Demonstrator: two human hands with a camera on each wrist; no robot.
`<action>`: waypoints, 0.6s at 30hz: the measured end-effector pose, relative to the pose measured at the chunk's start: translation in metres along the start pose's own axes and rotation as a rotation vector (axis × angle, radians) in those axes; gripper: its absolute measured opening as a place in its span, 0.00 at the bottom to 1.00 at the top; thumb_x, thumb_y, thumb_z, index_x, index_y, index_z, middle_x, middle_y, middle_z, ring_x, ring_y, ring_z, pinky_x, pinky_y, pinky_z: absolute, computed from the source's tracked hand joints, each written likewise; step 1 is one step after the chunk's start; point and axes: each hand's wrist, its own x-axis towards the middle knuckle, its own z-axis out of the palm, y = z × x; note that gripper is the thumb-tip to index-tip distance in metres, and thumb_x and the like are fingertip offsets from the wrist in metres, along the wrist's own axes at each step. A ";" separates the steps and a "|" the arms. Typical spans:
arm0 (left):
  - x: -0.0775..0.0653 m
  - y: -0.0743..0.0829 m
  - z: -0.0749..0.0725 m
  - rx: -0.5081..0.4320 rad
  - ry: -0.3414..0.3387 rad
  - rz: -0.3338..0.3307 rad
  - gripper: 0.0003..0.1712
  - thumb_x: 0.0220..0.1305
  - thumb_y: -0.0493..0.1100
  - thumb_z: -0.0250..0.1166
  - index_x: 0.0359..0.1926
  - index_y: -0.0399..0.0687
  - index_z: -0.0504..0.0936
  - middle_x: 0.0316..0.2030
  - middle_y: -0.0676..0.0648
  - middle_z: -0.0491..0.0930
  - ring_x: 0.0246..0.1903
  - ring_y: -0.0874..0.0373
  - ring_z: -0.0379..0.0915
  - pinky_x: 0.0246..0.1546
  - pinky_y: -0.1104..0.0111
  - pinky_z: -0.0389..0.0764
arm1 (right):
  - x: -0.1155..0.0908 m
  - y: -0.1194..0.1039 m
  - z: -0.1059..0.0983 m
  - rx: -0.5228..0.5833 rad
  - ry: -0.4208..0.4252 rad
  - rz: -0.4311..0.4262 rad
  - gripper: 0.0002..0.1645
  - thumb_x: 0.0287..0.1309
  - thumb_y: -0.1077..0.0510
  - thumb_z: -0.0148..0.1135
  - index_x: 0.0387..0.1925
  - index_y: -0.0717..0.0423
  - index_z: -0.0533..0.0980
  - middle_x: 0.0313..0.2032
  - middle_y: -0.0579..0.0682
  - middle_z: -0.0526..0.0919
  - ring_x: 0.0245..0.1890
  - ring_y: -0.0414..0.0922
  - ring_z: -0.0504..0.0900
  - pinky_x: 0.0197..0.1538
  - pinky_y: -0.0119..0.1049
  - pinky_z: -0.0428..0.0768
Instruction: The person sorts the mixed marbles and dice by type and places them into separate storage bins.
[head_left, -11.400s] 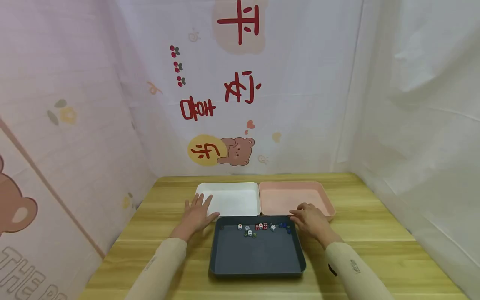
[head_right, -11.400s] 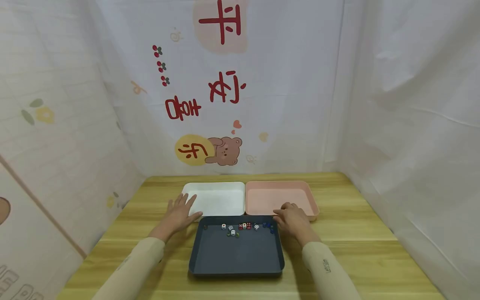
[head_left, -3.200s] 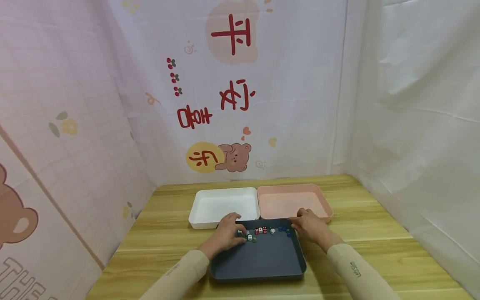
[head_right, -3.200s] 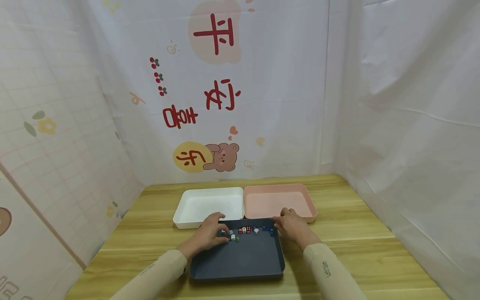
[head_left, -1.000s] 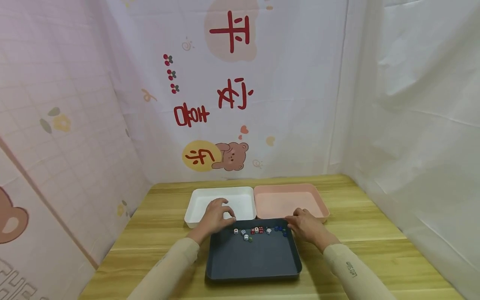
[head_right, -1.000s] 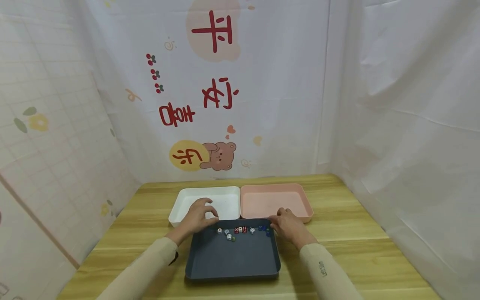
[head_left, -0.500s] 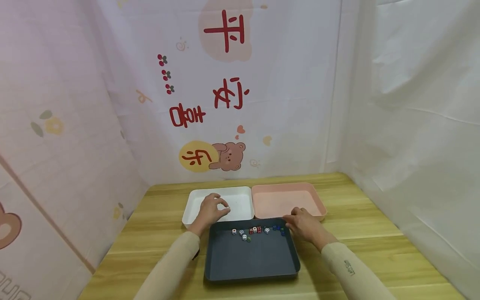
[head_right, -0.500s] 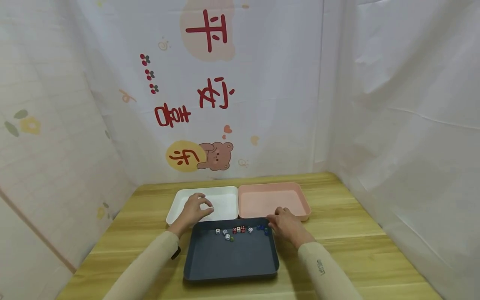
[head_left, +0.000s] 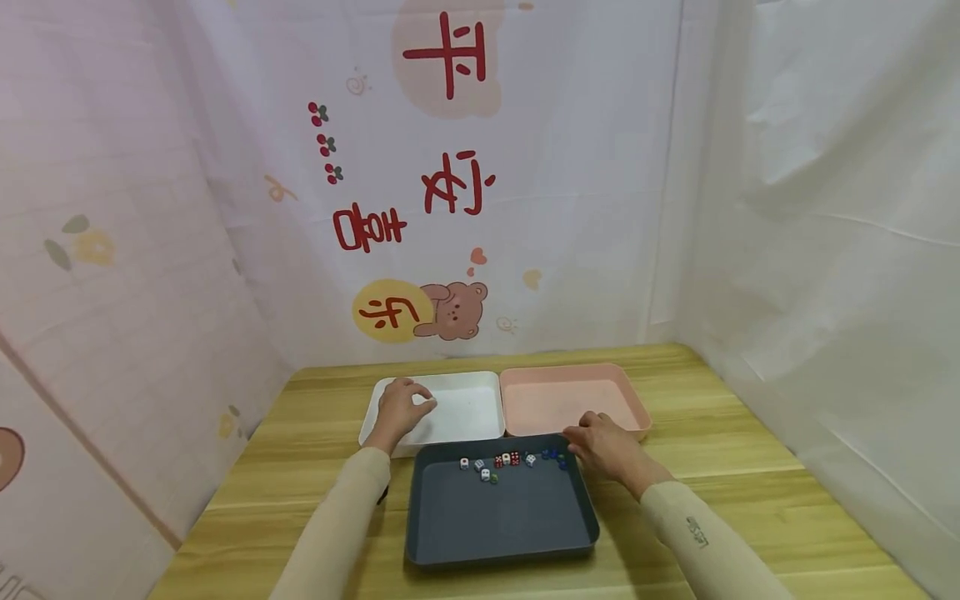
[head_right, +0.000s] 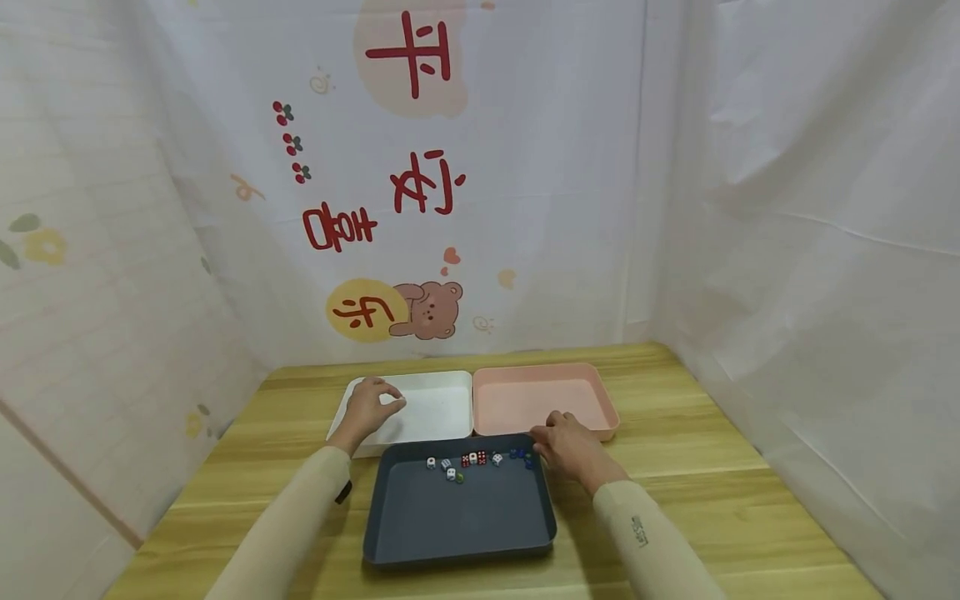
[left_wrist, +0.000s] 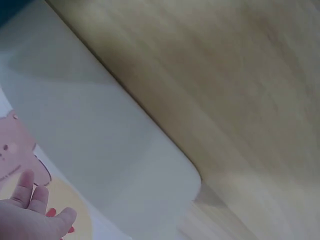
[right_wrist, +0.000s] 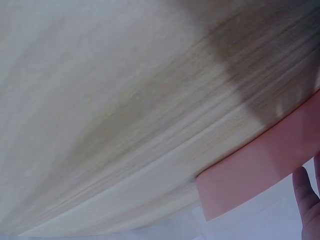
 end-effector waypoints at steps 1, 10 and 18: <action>0.000 -0.002 -0.001 -0.006 0.003 -0.012 0.08 0.61 0.46 0.70 0.37 0.46 0.88 0.58 0.34 0.72 0.61 0.36 0.63 0.59 0.43 0.63 | 0.000 0.000 0.000 -0.001 -0.001 -0.001 0.09 0.64 0.57 0.65 0.45 0.51 0.81 0.39 0.58 0.78 0.38 0.57 0.78 0.39 0.49 0.80; 0.004 -0.002 -0.002 0.001 -0.006 -0.060 0.10 0.63 0.47 0.69 0.39 0.46 0.87 0.58 0.36 0.72 0.62 0.37 0.63 0.61 0.44 0.61 | -0.001 -0.003 0.002 -0.011 0.013 0.009 0.08 0.64 0.58 0.65 0.44 0.51 0.81 0.39 0.58 0.78 0.37 0.57 0.78 0.39 0.49 0.80; 0.005 0.010 -0.002 -0.011 -0.025 -0.082 0.15 0.62 0.47 0.71 0.46 0.44 0.87 0.60 0.36 0.71 0.62 0.38 0.63 0.62 0.44 0.60 | -0.003 -0.006 0.003 -0.033 0.086 -0.031 0.06 0.61 0.60 0.67 0.39 0.52 0.78 0.35 0.57 0.77 0.33 0.56 0.76 0.35 0.49 0.80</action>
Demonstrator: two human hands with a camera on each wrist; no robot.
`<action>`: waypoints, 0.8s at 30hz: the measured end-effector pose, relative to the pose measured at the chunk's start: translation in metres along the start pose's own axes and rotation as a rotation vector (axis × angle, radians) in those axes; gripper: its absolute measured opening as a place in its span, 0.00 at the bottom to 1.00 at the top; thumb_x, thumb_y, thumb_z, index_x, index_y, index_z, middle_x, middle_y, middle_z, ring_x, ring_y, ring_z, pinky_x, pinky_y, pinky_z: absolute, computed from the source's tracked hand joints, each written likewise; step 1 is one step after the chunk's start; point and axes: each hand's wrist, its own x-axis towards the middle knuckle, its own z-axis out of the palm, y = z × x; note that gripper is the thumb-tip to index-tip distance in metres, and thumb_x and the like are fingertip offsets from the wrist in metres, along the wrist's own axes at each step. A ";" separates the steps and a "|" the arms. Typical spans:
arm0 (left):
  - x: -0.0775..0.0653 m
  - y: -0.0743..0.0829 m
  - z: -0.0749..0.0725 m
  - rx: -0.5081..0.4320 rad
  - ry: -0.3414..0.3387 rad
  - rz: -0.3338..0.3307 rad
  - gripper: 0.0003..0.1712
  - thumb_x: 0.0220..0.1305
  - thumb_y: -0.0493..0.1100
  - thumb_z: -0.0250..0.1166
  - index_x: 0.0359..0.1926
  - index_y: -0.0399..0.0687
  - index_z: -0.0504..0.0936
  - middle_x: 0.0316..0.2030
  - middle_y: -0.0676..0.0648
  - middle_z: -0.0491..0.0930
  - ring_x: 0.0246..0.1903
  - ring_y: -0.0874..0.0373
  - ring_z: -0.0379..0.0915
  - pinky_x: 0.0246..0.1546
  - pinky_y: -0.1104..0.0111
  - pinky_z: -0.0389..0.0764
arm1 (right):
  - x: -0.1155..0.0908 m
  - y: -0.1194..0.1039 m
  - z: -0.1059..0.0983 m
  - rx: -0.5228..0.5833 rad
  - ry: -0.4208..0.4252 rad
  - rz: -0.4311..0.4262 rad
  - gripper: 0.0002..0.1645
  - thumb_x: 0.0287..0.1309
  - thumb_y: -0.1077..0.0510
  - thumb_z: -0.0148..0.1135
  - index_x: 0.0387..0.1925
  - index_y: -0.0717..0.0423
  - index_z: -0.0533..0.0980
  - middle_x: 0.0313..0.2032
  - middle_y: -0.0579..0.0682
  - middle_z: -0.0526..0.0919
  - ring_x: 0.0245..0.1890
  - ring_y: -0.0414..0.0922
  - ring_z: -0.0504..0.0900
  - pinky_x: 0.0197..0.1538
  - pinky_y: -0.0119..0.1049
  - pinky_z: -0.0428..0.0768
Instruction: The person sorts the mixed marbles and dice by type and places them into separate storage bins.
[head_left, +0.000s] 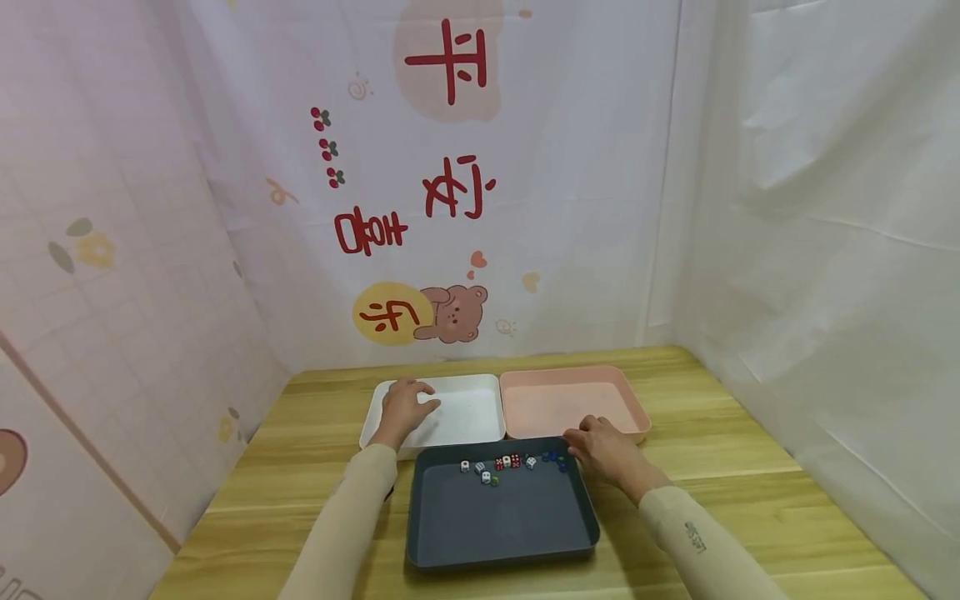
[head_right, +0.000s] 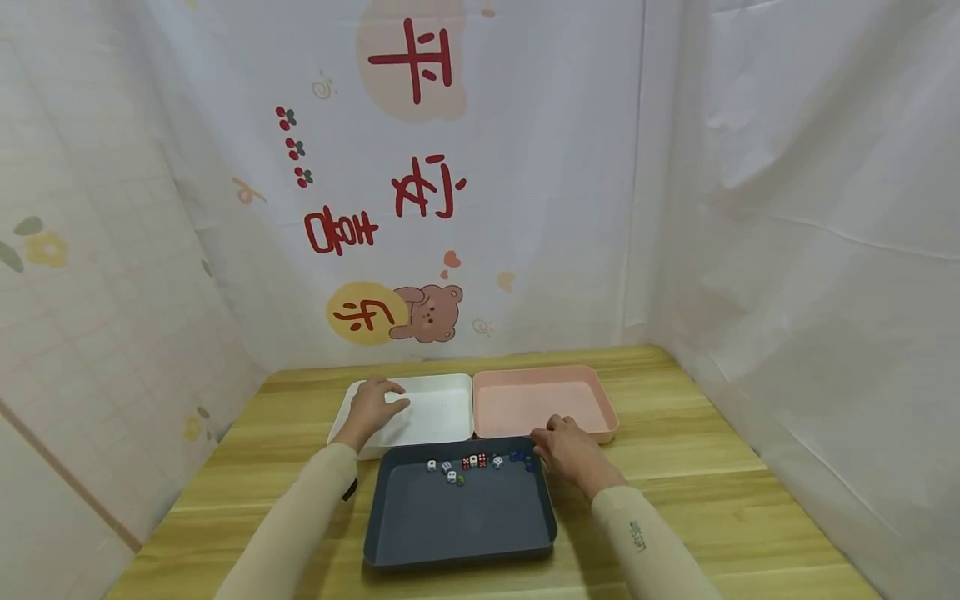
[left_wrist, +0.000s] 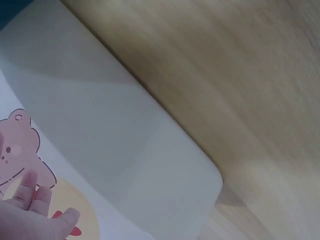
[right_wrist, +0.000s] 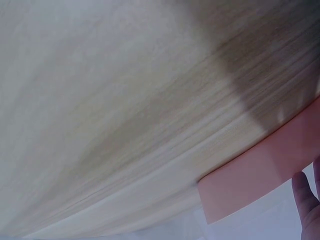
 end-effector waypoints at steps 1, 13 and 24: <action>0.000 0.001 0.000 -0.001 -0.001 0.001 0.16 0.61 0.47 0.71 0.47 0.44 0.86 0.60 0.36 0.70 0.62 0.38 0.63 0.62 0.44 0.60 | -0.001 0.000 0.001 0.002 0.003 0.001 0.06 0.60 0.60 0.68 0.38 0.52 0.78 0.35 0.57 0.77 0.33 0.56 0.76 0.35 0.49 0.80; -0.002 0.004 -0.002 0.005 -0.011 0.025 0.18 0.61 0.47 0.71 0.49 0.45 0.86 0.61 0.36 0.71 0.64 0.39 0.62 0.65 0.45 0.58 | 0.002 -0.002 0.002 0.029 0.012 0.018 0.05 0.60 0.60 0.68 0.38 0.51 0.79 0.34 0.56 0.77 0.33 0.55 0.76 0.36 0.49 0.80; -0.009 0.009 -0.008 0.001 -0.058 0.081 0.18 0.61 0.47 0.72 0.51 0.45 0.86 0.58 0.40 0.72 0.63 0.40 0.61 0.63 0.45 0.62 | 0.004 -0.006 -0.002 0.064 -0.022 0.066 0.06 0.60 0.60 0.67 0.40 0.53 0.80 0.35 0.55 0.77 0.35 0.56 0.77 0.38 0.49 0.80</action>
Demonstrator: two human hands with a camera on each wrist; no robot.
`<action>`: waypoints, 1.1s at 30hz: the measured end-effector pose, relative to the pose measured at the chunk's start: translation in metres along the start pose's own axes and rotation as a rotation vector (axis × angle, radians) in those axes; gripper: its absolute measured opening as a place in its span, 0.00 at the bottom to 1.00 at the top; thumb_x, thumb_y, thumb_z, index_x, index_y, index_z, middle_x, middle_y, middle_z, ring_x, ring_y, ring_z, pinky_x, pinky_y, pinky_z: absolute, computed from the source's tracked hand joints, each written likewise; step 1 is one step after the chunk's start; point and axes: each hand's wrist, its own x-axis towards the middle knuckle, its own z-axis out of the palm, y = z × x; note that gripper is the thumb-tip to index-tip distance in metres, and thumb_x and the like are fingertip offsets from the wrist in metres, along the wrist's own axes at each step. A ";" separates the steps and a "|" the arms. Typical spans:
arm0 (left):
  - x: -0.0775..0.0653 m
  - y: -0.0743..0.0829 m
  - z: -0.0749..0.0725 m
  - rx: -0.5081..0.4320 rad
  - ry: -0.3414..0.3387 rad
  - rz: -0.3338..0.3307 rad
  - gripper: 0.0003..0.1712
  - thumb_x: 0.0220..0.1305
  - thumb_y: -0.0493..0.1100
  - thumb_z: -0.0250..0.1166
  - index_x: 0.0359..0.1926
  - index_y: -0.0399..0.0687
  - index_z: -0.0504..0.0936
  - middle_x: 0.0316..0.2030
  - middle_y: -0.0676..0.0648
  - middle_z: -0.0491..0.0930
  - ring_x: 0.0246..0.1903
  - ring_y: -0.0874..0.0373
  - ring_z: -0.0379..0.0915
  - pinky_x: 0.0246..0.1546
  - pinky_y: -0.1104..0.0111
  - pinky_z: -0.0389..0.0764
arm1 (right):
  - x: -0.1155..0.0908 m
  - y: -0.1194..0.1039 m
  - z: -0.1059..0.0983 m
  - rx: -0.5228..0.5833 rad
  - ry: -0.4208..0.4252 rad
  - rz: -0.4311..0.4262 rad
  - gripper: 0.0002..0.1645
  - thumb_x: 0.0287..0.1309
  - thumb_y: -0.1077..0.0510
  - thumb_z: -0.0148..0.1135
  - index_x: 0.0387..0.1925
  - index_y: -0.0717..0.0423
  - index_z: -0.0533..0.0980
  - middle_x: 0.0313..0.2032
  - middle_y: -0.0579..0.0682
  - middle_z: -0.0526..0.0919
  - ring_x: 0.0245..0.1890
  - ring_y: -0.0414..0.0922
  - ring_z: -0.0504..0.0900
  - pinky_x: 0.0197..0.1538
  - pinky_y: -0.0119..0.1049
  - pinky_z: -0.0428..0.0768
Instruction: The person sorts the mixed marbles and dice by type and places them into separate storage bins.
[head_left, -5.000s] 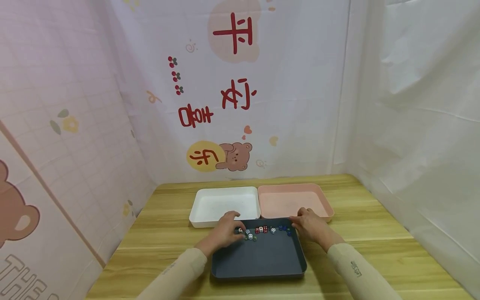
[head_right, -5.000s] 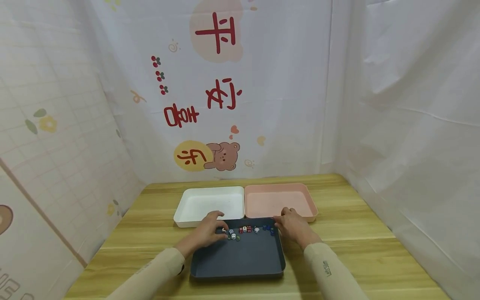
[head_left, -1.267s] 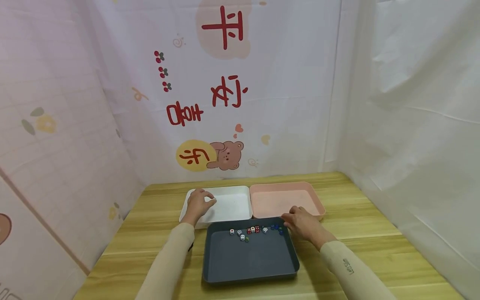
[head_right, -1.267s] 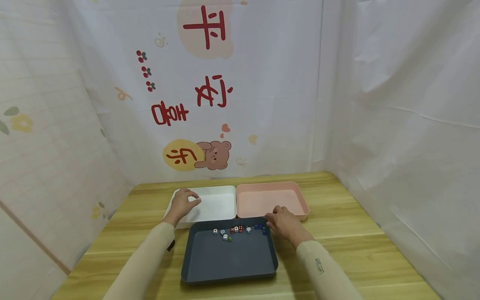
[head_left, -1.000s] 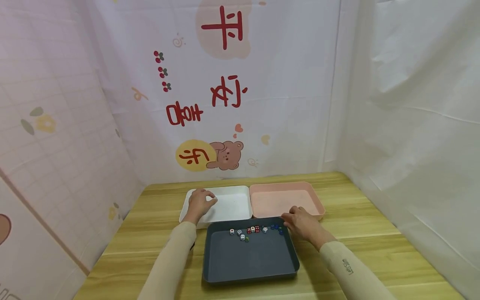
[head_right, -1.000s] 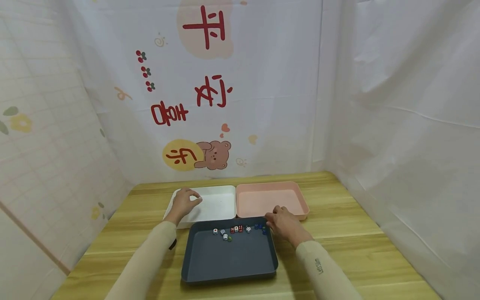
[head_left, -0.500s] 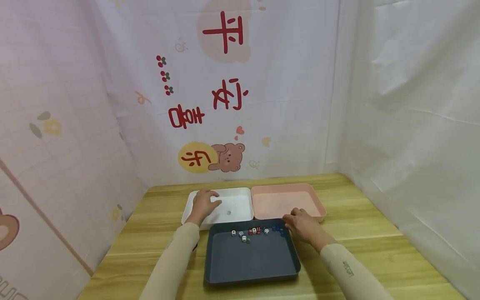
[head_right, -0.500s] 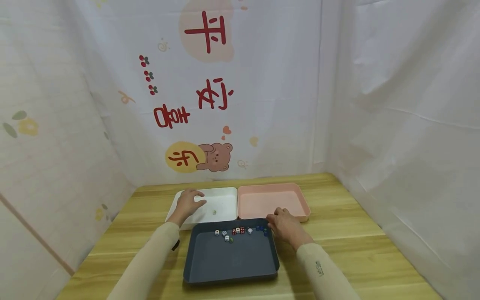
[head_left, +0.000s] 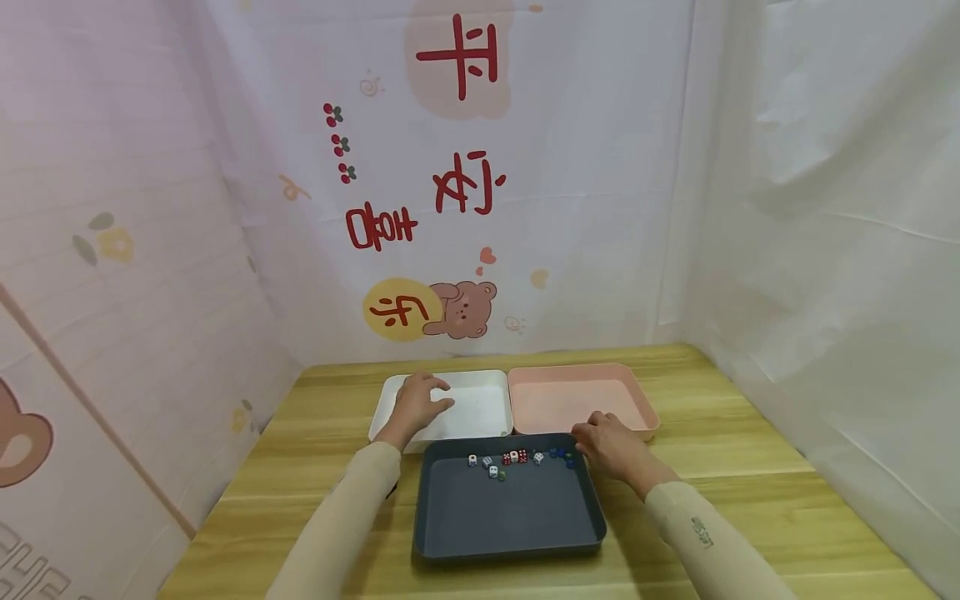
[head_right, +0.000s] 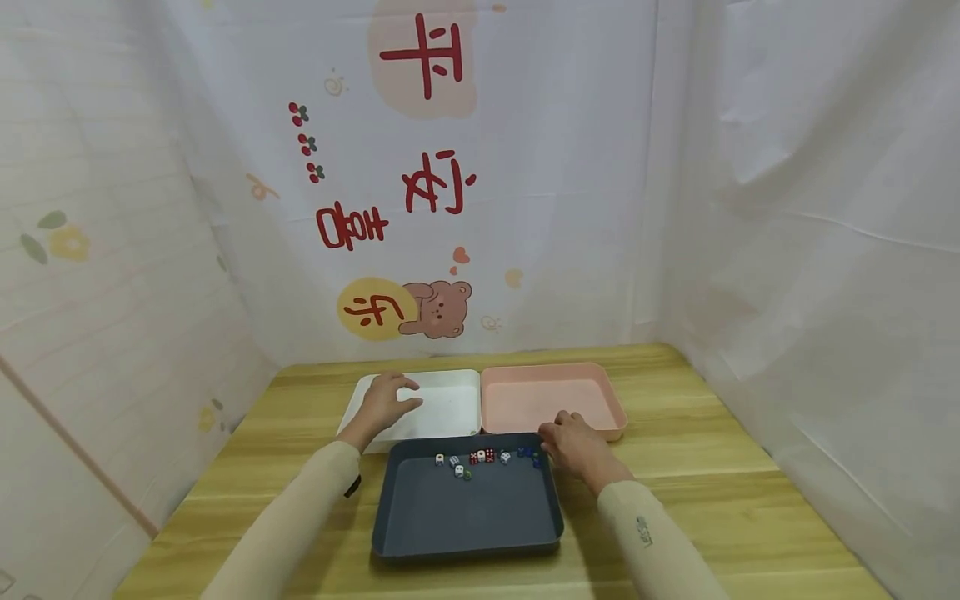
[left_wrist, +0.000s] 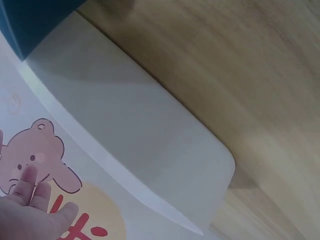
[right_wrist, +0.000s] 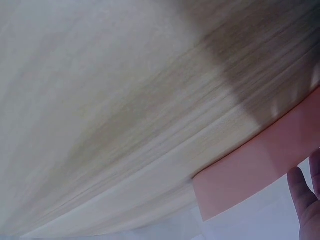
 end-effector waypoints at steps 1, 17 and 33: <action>-0.001 0.001 -0.001 0.000 -0.002 0.010 0.18 0.61 0.47 0.72 0.50 0.45 0.86 0.58 0.40 0.72 0.63 0.41 0.62 0.62 0.46 0.62 | 0.000 0.000 0.000 0.002 -0.002 0.000 0.06 0.61 0.60 0.67 0.40 0.53 0.80 0.35 0.55 0.77 0.35 0.56 0.77 0.38 0.49 0.80; -0.027 0.011 -0.006 -0.049 -0.051 0.123 0.14 0.60 0.45 0.73 0.46 0.46 0.86 0.59 0.38 0.72 0.63 0.38 0.62 0.62 0.44 0.64 | -0.002 0.001 0.001 0.007 0.001 0.004 0.08 0.61 0.60 0.67 0.42 0.54 0.81 0.36 0.56 0.77 0.36 0.56 0.77 0.39 0.49 0.80; -0.042 0.017 0.002 -0.041 -0.092 0.213 0.13 0.60 0.44 0.73 0.45 0.46 0.87 0.60 0.35 0.72 0.64 0.36 0.62 0.63 0.44 0.63 | -0.002 0.002 0.004 -0.013 0.021 0.011 0.10 0.60 0.60 0.68 0.44 0.54 0.81 0.36 0.55 0.77 0.37 0.55 0.77 0.40 0.49 0.80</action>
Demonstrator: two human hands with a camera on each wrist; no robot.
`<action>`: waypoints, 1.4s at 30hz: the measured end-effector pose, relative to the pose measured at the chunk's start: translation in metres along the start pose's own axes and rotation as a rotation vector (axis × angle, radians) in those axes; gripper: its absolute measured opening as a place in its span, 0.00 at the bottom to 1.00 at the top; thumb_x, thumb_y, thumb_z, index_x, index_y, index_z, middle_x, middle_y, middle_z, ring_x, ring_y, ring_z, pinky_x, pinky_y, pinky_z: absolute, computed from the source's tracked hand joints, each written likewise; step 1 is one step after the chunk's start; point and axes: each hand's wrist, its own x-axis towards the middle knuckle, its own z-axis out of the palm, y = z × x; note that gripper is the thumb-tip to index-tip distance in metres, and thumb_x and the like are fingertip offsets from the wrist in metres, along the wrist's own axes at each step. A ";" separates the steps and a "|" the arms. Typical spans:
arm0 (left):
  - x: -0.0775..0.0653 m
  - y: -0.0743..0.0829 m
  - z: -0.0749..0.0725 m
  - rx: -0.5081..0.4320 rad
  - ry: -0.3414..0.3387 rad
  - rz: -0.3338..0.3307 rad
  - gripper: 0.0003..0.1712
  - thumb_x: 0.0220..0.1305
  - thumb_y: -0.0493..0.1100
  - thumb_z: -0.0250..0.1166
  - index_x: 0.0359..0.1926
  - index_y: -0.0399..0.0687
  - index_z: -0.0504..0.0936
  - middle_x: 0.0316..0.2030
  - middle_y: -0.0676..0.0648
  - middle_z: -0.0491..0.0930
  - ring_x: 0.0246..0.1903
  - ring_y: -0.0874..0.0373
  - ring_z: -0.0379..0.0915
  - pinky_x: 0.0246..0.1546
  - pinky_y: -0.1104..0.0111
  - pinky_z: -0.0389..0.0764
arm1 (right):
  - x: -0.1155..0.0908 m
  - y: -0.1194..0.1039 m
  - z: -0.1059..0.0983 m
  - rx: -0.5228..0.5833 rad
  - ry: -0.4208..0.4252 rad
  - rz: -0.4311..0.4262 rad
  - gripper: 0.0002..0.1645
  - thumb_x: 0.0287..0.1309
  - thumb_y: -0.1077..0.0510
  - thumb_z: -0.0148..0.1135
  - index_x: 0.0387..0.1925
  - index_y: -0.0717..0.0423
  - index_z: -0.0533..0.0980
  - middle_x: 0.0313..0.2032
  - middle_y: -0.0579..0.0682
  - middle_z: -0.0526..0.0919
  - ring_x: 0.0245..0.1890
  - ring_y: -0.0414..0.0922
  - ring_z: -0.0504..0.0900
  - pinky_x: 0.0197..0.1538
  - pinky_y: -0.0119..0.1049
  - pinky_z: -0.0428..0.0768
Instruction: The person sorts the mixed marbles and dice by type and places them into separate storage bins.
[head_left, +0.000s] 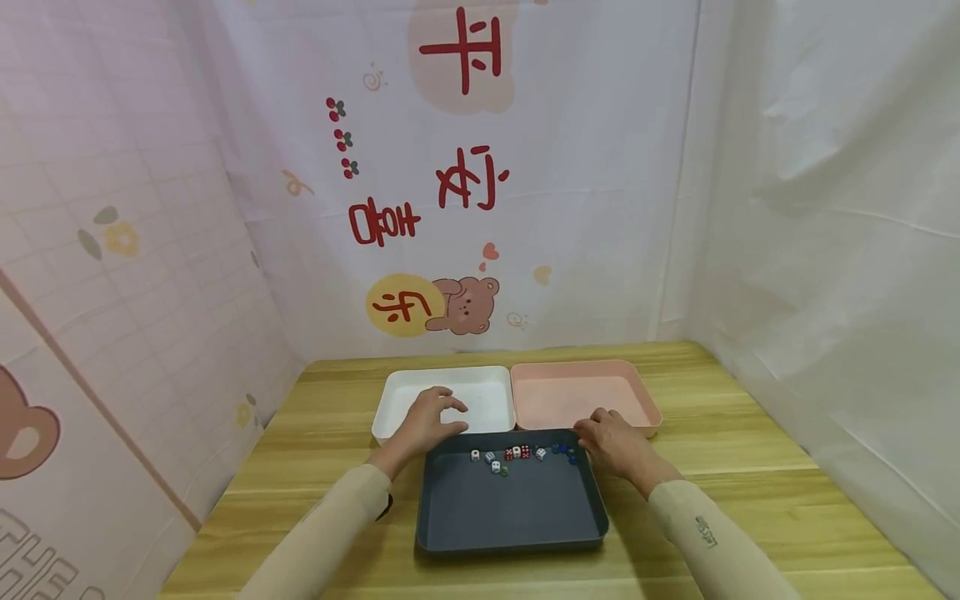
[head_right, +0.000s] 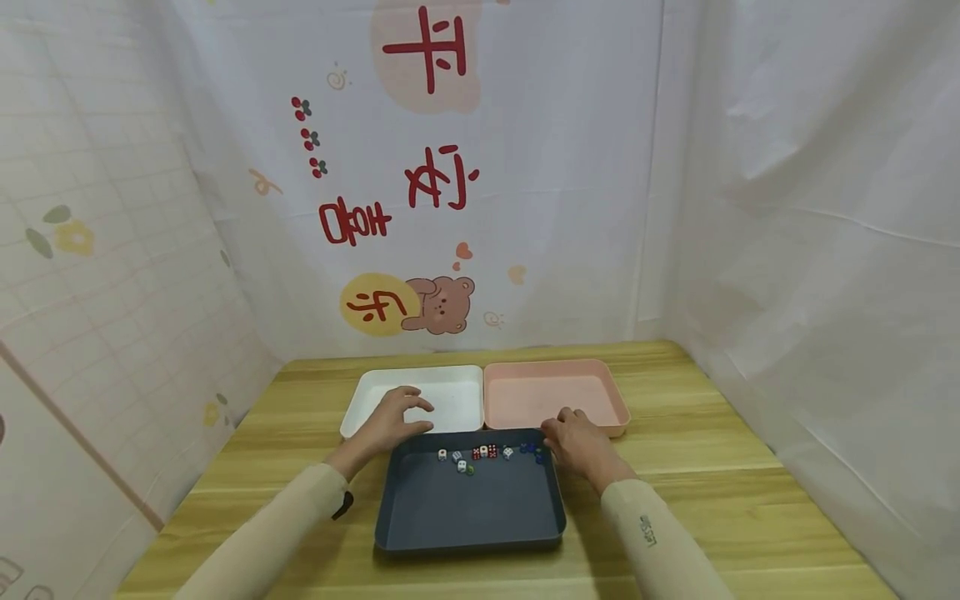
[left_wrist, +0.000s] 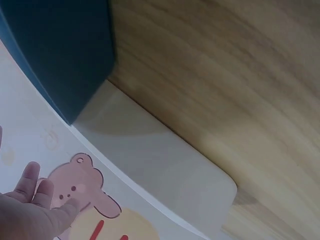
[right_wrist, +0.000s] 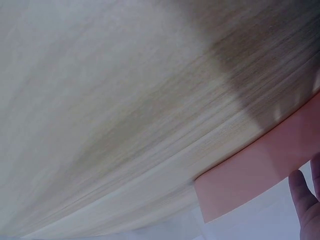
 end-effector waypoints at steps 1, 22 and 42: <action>-0.001 0.001 0.001 -0.001 -0.004 0.008 0.13 0.60 0.44 0.73 0.45 0.45 0.87 0.60 0.34 0.71 0.64 0.36 0.61 0.64 0.44 0.62 | 0.000 0.000 0.000 0.001 0.002 -0.001 0.10 0.60 0.60 0.68 0.43 0.55 0.81 0.35 0.55 0.77 0.36 0.55 0.77 0.40 0.48 0.80; -0.013 0.032 0.022 0.068 -0.097 0.120 0.10 0.59 0.46 0.73 0.41 0.50 0.88 0.60 0.35 0.71 0.64 0.39 0.62 0.64 0.45 0.62 | 0.000 -0.001 -0.005 0.006 0.025 -0.019 0.10 0.59 0.61 0.69 0.43 0.54 0.81 0.34 0.55 0.77 0.34 0.55 0.76 0.39 0.48 0.79; -0.011 0.045 0.053 0.392 -0.130 0.248 0.10 0.55 0.54 0.75 0.37 0.58 0.89 0.57 0.39 0.75 0.63 0.44 0.64 0.64 0.48 0.63 | -0.002 0.002 -0.001 -0.006 -0.001 -0.012 0.09 0.60 0.61 0.68 0.44 0.53 0.81 0.35 0.56 0.77 0.34 0.55 0.76 0.39 0.49 0.79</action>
